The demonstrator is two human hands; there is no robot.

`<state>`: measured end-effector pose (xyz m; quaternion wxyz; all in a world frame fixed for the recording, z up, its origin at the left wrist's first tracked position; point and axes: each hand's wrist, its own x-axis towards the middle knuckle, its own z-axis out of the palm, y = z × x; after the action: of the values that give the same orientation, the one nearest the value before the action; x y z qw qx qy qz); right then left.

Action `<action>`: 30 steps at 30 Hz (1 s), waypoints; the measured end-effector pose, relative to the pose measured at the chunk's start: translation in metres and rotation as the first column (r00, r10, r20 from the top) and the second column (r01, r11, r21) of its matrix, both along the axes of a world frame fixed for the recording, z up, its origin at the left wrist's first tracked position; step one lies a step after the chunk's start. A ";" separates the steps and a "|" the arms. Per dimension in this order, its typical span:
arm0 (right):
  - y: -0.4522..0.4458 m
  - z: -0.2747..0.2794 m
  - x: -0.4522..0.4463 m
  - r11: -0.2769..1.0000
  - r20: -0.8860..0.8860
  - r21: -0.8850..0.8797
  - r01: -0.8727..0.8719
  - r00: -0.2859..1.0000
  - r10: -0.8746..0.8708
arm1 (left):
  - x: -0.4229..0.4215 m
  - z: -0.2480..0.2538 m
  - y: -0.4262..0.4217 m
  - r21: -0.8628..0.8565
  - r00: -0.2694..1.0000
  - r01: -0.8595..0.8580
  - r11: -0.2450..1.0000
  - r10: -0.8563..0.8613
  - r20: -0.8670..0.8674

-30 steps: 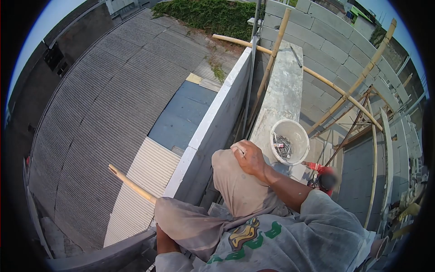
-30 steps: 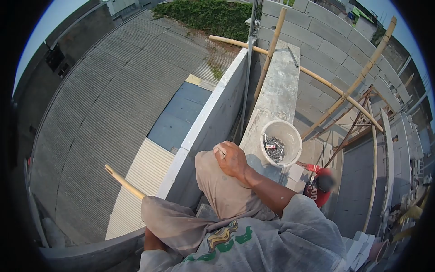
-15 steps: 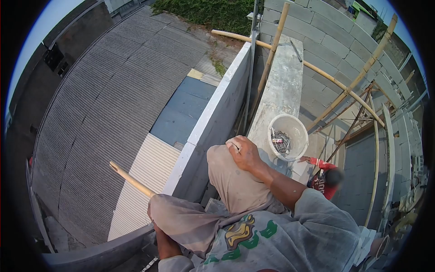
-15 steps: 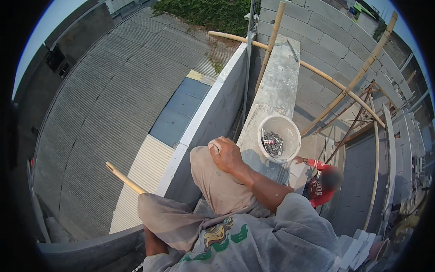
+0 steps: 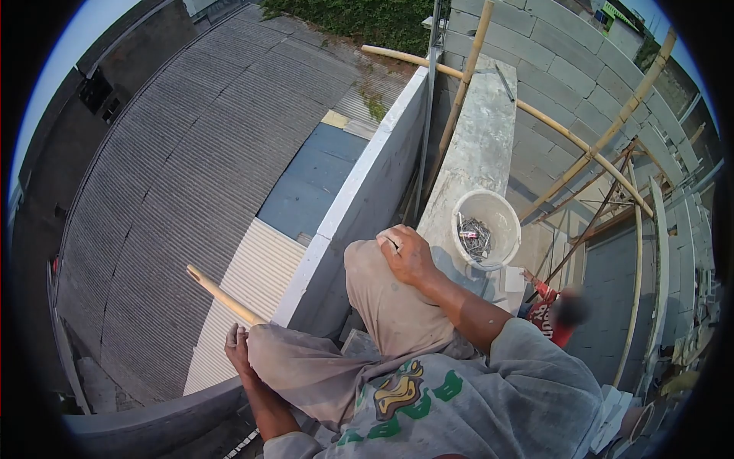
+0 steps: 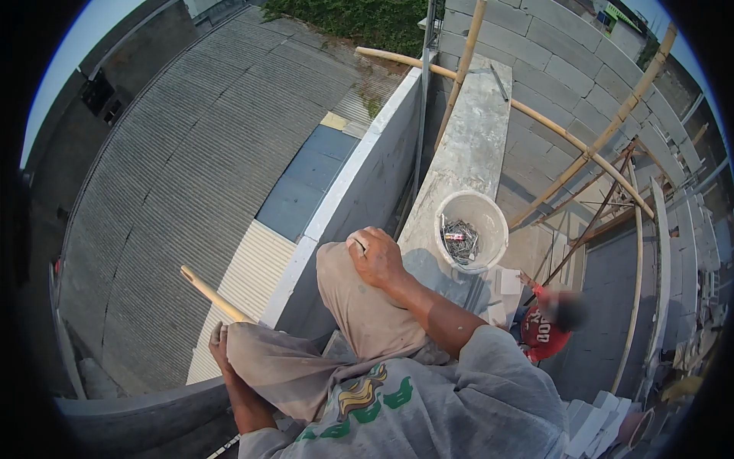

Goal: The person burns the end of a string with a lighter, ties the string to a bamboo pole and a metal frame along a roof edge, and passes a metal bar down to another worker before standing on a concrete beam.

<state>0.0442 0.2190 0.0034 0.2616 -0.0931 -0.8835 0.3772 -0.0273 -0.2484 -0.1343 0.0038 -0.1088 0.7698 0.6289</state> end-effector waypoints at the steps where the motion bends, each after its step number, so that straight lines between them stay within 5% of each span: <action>1: 0.000 0.000 0.000 1.000 0.003 -0.001 -0.003 1.000 0.003 | -0.001 0.003 0.000 -0.008 1.000 0.003 1.000 -0.004 -0.010; 8: -0.001 -0.007 -0.002 1.000 -0.001 -0.022 0.001 1.000 -0.001 | -0.003 0.058 0.013 -0.084 0.999 -0.002 0.996 -0.002 -0.044; 13: -0.002 0.000 0.008 0.972 -0.059 -0.223 -0.069 0.997 0.057 | -0.001 0.110 0.015 -0.117 0.996 0.032 0.993 -0.041 -0.073; 17: 0.038 -0.023 0.031 0.943 0.042 -0.331 -0.026 0.998 0.042 | 0.003 0.149 0.031 -0.209 0.985 -0.044 0.977 0.008 -0.172; 19: 0.075 -0.032 0.050 0.926 0.165 -0.354 0.129 0.983 -0.074 | 0.005 0.159 0.036 -0.232 0.982 -0.045 0.972 0.000 -0.191; 25: 0.196 -0.084 0.106 0.852 0.252 -0.191 0.488 0.863 -0.438 | 0.009 0.176 0.072 -0.296 0.978 -0.008 0.955 -0.054 -0.200; 30: 0.252 -0.152 0.089 0.916 0.605 0.171 0.363 0.695 -0.388 | 0.011 0.198 0.117 -0.413 0.965 0.036 0.910 -0.139 -0.220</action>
<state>0.1337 0.4710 -0.1483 0.0254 -0.3865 -0.8886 0.2457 -0.0158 -0.1312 0.0632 -0.0854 0.0061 0.8820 0.4634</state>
